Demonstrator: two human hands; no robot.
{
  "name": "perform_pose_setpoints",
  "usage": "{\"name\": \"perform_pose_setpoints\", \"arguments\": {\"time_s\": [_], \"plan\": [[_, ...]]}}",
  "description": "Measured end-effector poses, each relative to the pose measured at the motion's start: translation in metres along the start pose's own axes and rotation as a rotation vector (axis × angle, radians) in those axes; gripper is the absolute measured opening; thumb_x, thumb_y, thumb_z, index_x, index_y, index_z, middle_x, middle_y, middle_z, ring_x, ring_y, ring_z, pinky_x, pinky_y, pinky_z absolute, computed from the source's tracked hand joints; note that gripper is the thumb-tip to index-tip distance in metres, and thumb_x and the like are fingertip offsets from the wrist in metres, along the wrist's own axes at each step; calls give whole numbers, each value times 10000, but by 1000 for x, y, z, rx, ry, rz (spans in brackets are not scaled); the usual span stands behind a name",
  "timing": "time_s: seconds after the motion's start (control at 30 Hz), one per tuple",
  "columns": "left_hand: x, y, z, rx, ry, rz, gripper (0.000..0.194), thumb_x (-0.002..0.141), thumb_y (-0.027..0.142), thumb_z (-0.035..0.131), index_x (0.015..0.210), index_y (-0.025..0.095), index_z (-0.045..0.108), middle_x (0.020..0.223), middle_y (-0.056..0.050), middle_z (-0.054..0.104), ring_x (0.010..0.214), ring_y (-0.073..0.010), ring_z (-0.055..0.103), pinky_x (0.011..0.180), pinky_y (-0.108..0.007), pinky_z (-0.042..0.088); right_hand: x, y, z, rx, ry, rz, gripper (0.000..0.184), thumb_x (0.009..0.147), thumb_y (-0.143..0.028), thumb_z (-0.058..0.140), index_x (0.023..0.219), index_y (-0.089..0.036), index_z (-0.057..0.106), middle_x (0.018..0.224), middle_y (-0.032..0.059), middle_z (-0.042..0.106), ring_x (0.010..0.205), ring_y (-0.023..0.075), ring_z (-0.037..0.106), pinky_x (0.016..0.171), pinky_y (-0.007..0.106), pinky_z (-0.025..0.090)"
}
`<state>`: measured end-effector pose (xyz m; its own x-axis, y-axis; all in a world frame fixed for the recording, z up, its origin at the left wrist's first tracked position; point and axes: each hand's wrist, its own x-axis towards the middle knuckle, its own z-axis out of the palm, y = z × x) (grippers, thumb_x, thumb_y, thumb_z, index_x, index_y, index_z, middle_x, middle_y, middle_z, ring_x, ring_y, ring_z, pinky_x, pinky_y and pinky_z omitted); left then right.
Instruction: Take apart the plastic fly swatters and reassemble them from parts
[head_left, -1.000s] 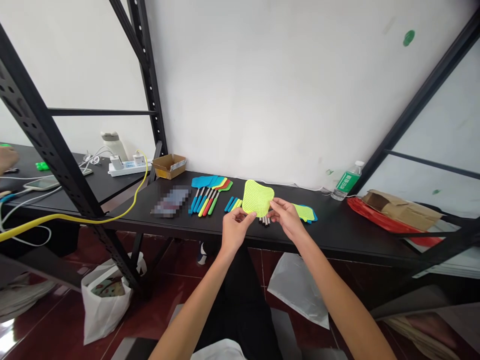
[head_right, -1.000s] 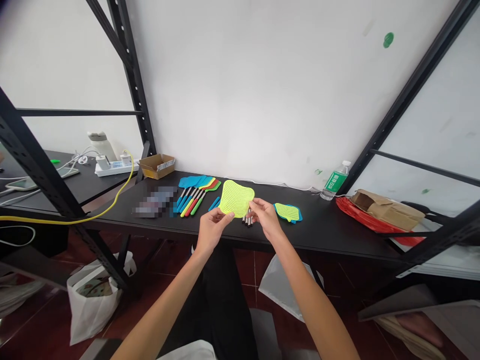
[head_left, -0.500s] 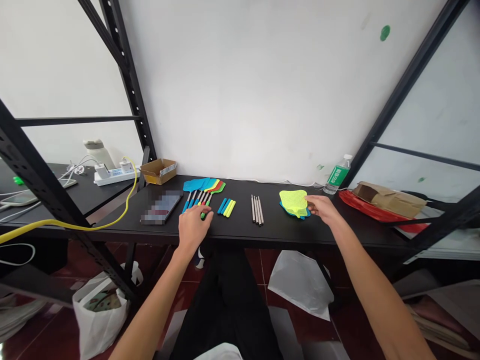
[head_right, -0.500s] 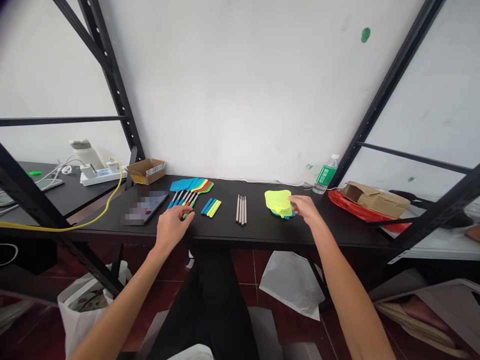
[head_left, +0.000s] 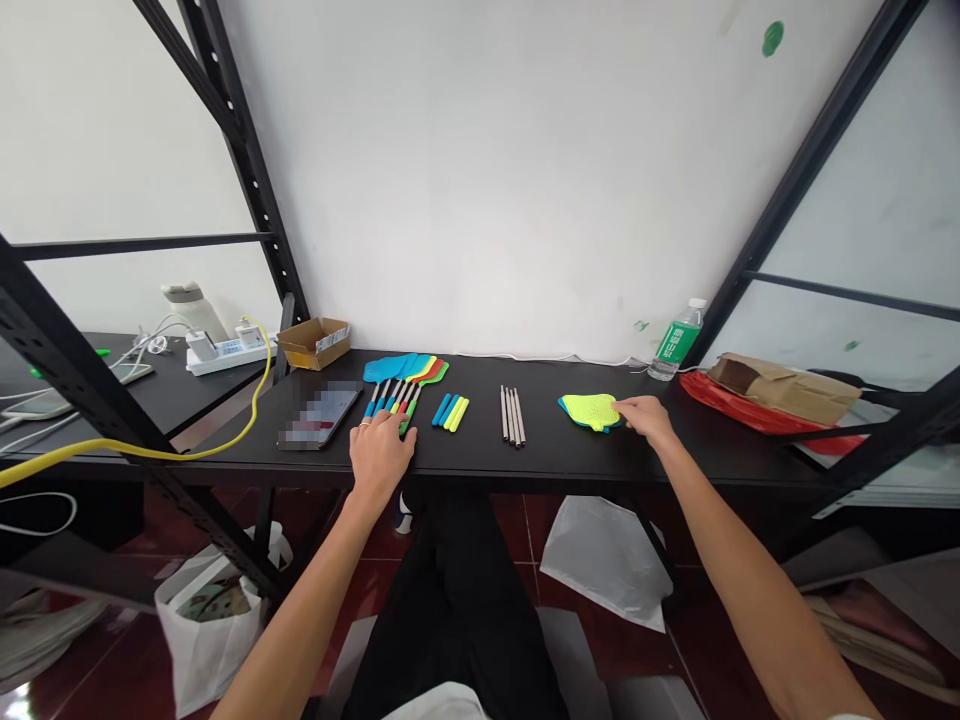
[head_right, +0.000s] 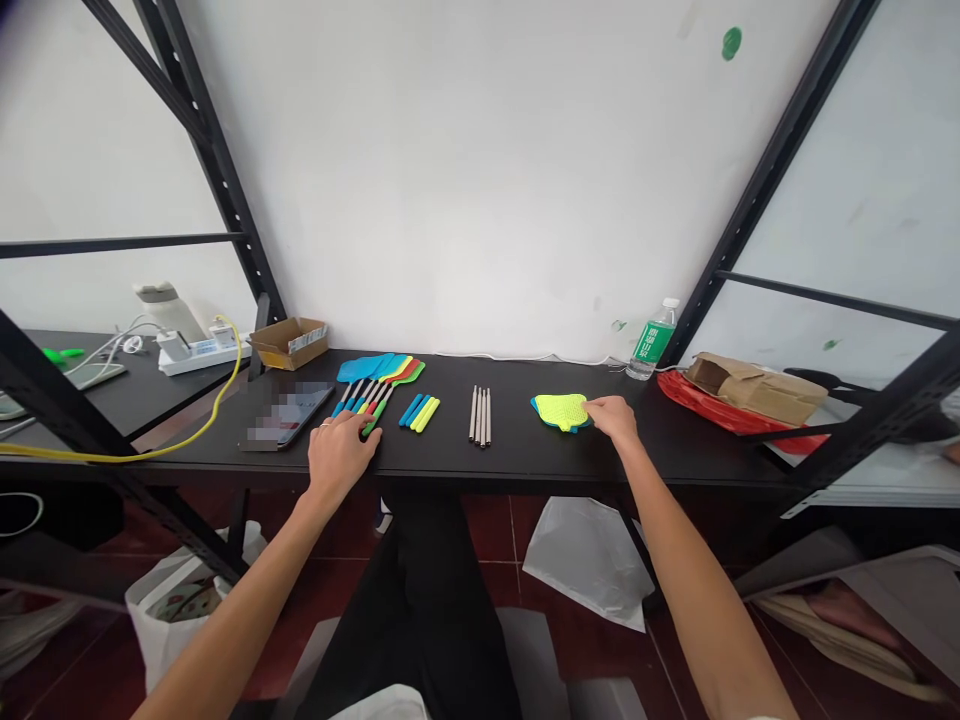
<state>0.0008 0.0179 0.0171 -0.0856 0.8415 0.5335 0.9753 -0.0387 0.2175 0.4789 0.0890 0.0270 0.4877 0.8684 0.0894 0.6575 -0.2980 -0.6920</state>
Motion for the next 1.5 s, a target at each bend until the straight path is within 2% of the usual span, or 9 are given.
{"name": "perform_pose_setpoints", "arguments": {"time_s": [0.17,0.4,0.63,0.77,0.9,1.1,1.33,1.5], "plan": [[4,-1,1,64,-29,11,331,904,339,522,1105,173,726,1079,-144,692,1008,-330,620,814,-404,413,-5,-1,-1,-89,25,-12,233,727,-372,701,837,-197,807,771,112,755,694,236,698,667,316,497],[14,8,-4,152,-125,3,333,908,341,510,1078,156,730,1020,-150,722,969,-331,655,831,-414,439,-35,-7,-7,-12,192,-63,297,754,-415,616,900,-231,797,916,103,777,903,303,698,781,364,485],[26,17,-7,220,-206,-61,344,900,384,523,1038,149,733,986,-166,738,937,-336,685,804,-403,462,-84,-28,9,283,305,-181,324,797,-430,554,899,-210,770,768,75,759,783,267,697,773,344,478],[36,18,-14,252,-304,-71,340,879,407,514,880,157,745,909,-170,733,924,-342,689,765,-389,475,-95,-36,18,321,275,-219,342,808,-450,549,893,-198,764,728,74,746,750,263,689,741,338,468],[45,19,-20,263,-351,-74,329,857,378,490,859,164,739,916,-174,727,933,-352,685,732,-388,480,-96,-38,20,342,267,-226,325,809,-441,554,865,-196,762,737,75,749,738,258,689,715,330,465],[51,23,-21,222,-347,-121,372,857,429,452,821,175,721,910,-178,715,930,-380,677,711,-399,480,-97,-40,21,371,249,-283,332,835,-452,546,885,-202,758,800,79,761,744,252,686,695,319,467],[53,38,-32,120,-296,-123,340,900,360,403,841,177,683,952,-170,713,949,-376,668,726,-386,458,-102,-55,24,426,204,-339,317,827,-434,556,871,-197,762,796,76,752,736,238,682,690,310,473],[54,49,-41,6,-243,-94,339,961,326,353,828,177,627,916,-151,711,902,-319,670,674,-317,400,-110,-76,30,571,124,-342,327,827,-434,565,888,-178,759,706,56,711,606,187,613,577,280,433]]}}
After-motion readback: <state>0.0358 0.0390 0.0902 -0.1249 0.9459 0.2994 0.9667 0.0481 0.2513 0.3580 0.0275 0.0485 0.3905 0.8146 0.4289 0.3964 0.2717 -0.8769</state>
